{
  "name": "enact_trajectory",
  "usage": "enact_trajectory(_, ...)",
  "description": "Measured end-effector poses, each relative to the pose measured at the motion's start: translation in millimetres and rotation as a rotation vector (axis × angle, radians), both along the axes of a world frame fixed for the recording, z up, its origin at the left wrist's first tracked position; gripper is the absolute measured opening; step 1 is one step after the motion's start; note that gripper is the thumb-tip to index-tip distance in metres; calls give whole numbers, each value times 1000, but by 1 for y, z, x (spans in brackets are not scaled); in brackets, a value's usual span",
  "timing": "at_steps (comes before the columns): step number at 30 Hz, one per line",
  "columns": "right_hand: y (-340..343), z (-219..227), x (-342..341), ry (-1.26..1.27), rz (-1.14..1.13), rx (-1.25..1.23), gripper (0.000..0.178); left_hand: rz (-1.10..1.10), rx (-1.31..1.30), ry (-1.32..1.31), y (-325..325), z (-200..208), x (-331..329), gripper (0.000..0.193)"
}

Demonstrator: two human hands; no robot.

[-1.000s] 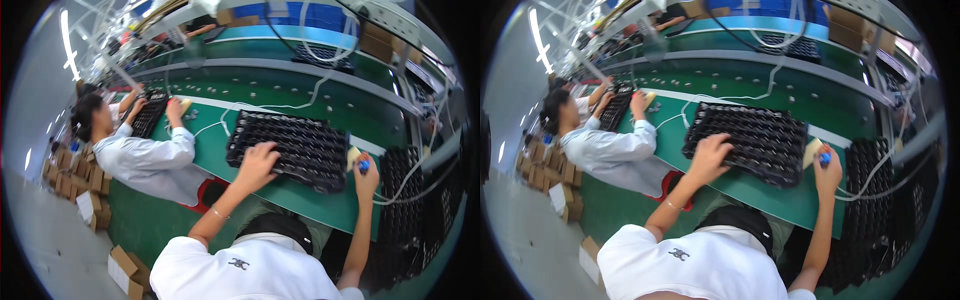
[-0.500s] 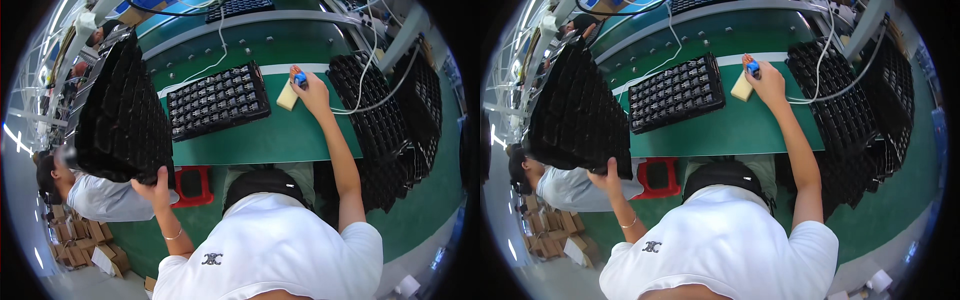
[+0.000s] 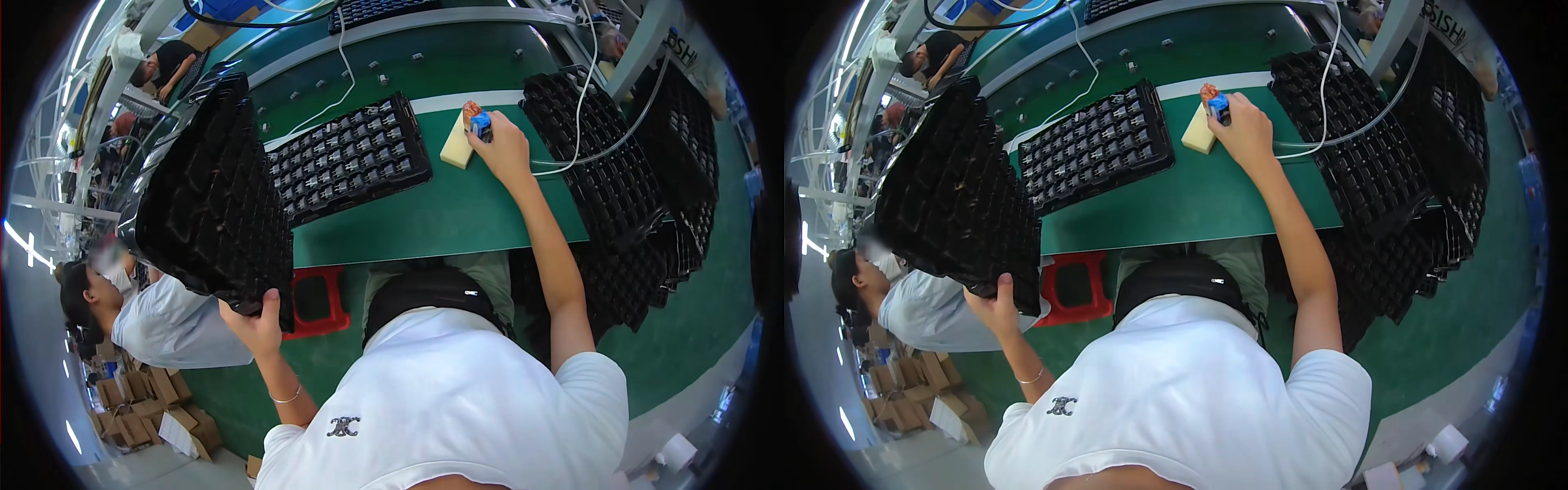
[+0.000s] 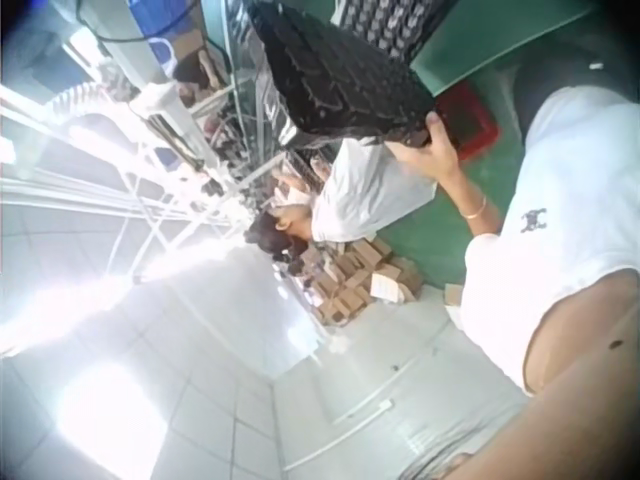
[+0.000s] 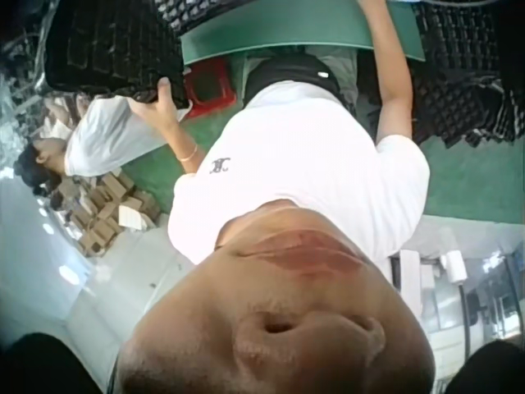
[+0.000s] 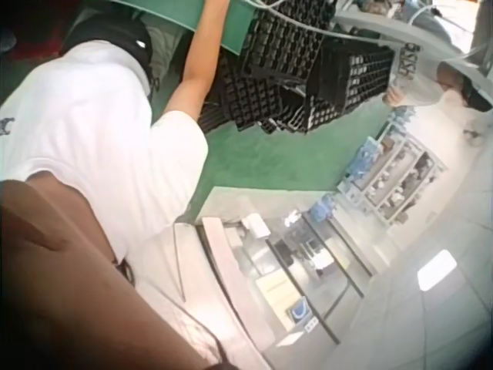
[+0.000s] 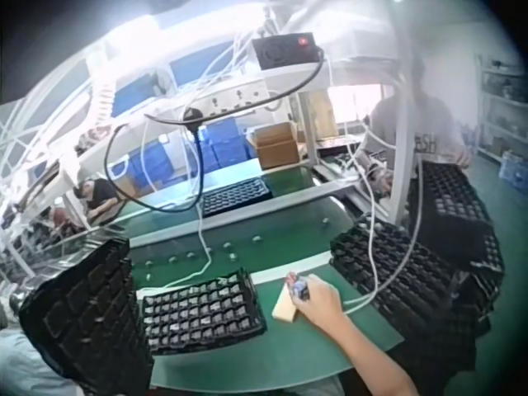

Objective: Assembling small electronic components into a tray using a suction pen tool on a factory production line.

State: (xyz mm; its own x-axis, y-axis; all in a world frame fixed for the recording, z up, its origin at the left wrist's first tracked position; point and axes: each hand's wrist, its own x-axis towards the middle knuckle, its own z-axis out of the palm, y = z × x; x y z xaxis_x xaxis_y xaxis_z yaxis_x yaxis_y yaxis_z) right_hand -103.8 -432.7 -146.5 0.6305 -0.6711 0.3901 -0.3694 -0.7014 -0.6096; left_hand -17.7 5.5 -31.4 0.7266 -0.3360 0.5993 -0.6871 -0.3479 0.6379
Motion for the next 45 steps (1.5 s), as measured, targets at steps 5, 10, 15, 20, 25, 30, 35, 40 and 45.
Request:
enact_trajectory(5, 2, 3, 0, 3, -4, 9, 31, 8, -44, 84, -5, -3, 2, 52)
enact_trajectory(10, 3, 2, 0, 3, -3, 12, 31, -25, -4, 65, -13, -3, 1, 53)
enact_trajectory(15, 3, 7, 0, 15, -11, 22, 31, -49, -5, 67, -16, -3, -1, 45)
enact_trajectory(20, 3, 7, 7, 2, -54, 5, 30, -73, -5, 83, -19, -4, 2, 42)
enact_trajectory(25, 3, 6, 7, 15, -7, -14, 30, -94, -19, 115, -22, -8, 5, 43)
enact_trajectory(30, 3, 7, 10, 25, -36, -11, 31, -106, -42, 148, -26, -9, 4, 54)
enact_trajectory(35, 6, 9, 9, 49, -28, -10, 32, -126, -65, 234, -20, -20, 10, 54)
enact_trajectory(40, 4, 4, 9, 29, -34, -19, 31, -134, -14, 145, -25, -19, 10, 54)
enact_trajectory(45, 11, 4, 6, 24, -22, -21, 29, -138, -67, 155, -31, -17, 8, 53)
